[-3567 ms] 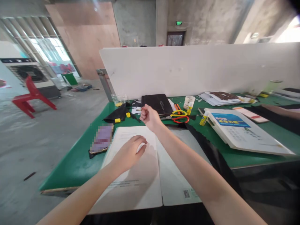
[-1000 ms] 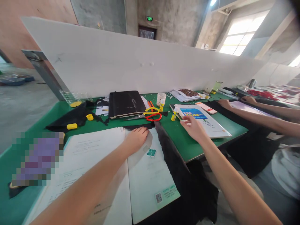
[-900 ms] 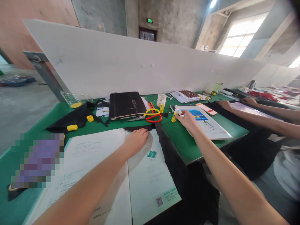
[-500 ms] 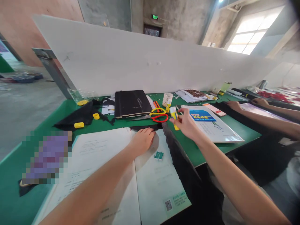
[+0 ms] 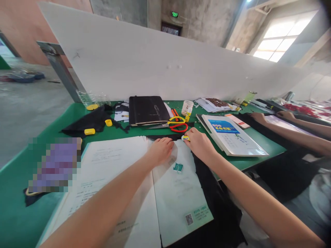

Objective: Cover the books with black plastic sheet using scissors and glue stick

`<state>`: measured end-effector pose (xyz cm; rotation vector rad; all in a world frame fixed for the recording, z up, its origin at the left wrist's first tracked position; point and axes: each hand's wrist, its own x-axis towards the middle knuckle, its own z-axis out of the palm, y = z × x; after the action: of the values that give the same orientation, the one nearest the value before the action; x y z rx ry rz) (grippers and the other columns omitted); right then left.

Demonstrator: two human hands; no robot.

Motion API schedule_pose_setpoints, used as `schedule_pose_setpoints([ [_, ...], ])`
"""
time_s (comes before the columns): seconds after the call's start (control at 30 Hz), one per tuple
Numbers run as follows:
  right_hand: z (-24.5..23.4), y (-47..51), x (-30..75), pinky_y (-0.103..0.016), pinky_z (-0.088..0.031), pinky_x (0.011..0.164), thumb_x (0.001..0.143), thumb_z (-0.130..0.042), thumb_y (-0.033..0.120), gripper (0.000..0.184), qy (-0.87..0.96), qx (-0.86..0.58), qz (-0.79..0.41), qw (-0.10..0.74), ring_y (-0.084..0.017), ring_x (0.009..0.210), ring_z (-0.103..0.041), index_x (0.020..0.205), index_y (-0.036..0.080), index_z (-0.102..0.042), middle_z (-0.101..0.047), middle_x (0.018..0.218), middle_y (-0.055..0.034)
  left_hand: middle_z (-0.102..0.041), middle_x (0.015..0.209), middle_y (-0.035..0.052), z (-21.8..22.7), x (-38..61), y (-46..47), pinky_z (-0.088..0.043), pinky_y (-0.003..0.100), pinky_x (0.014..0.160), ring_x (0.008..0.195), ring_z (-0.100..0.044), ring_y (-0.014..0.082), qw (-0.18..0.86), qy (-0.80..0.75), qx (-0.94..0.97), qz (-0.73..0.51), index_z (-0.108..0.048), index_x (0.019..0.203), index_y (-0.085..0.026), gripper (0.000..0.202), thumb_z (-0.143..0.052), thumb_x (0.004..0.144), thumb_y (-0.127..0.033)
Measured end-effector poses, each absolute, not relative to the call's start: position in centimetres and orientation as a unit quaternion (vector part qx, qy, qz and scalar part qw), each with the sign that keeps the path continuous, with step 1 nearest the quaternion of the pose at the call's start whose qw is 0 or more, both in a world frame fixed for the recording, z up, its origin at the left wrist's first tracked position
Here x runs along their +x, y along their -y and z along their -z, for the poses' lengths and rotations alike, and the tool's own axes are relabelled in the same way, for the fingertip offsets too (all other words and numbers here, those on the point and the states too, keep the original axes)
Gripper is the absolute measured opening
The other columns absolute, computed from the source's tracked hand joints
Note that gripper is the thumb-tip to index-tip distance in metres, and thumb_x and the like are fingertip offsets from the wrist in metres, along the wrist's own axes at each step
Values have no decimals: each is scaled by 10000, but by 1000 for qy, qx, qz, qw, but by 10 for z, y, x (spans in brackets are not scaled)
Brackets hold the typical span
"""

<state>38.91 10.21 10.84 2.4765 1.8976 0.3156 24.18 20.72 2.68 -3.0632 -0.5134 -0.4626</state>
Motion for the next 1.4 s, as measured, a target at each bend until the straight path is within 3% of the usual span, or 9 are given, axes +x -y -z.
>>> schedule_pose_setpoints([
  [0.13, -111, -107, 391, -283, -393, 727, 893, -469, 183, 191, -597, 795, -105, 1, -220, 899, -614, 1071, 145, -526, -587, 1030, -109, -562, 1255, 73, -26, 242, -206, -387, 359, 944, 1163, -502, 218, 8, 173, -973, 149, -544, 1168, -177, 290, -382, 933, -230],
  [0.37, -103, -115, 391, -280, -367, 629, 886, -456, 158, 167, -587, 796, -149, 7, -210, 814, -620, 1049, 142, -490, -589, 1008, -105, -550, 1279, 90, -28, 240, -206, -372, 365, 954, 1188, -490, 230, -1, 171, -975, 141, -538, 1194, -172, 311, -398, 923, -230],
  [0.73, -87, -131, 405, -284, -346, 628, 914, -471, 348, 272, -573, 804, -158, -17, -238, 790, -628, 1043, 109, -487, -655, 875, -118, -574, 1209, 96, -26, 241, -207, -390, 353, 904, 1123, -519, 233, 0, 164, -974, 158, -552, 1142, -163, 275, -422, 907, -221],
  [0.93, -87, -137, 396, -284, -356, 657, 928, -422, 295, 227, -622, 767, -155, -22, -231, 826, -619, 1034, 111, -501, -654, 931, -123, -589, 1173, 95, -29, 242, -206, -396, 362, 884, 1097, -530, 232, 5, 171, -973, 154, -561, 1109, -157, 259, -401, 909, -187],
  [1.2, -96, -138, 393, -279, -372, 680, 883, -482, 209, 167, -680, 722, -129, -4, -219, 837, -609, 1023, 123, -515, -654, 904, -97, -577, 1201, 94, -27, 238, -207, -391, 362, 919, 1110, -517, 229, 2, 161, -973, 168, -541, 1142, -136, 281, -387, 926, -229],
  [1.4, -104, -122, 408, -282, -393, 712, 876, -498, 224, 177, -668, 725, -149, -82, -220, 903, -596, 1036, 151, -508, -642, 975, -87, -550, 1246, 117, -28, 241, -203, -366, 358, 970, 1162, -488, 226, 14, 166, -974, 156, -490, 1227, -123, 325, -354, 937, -182],
])
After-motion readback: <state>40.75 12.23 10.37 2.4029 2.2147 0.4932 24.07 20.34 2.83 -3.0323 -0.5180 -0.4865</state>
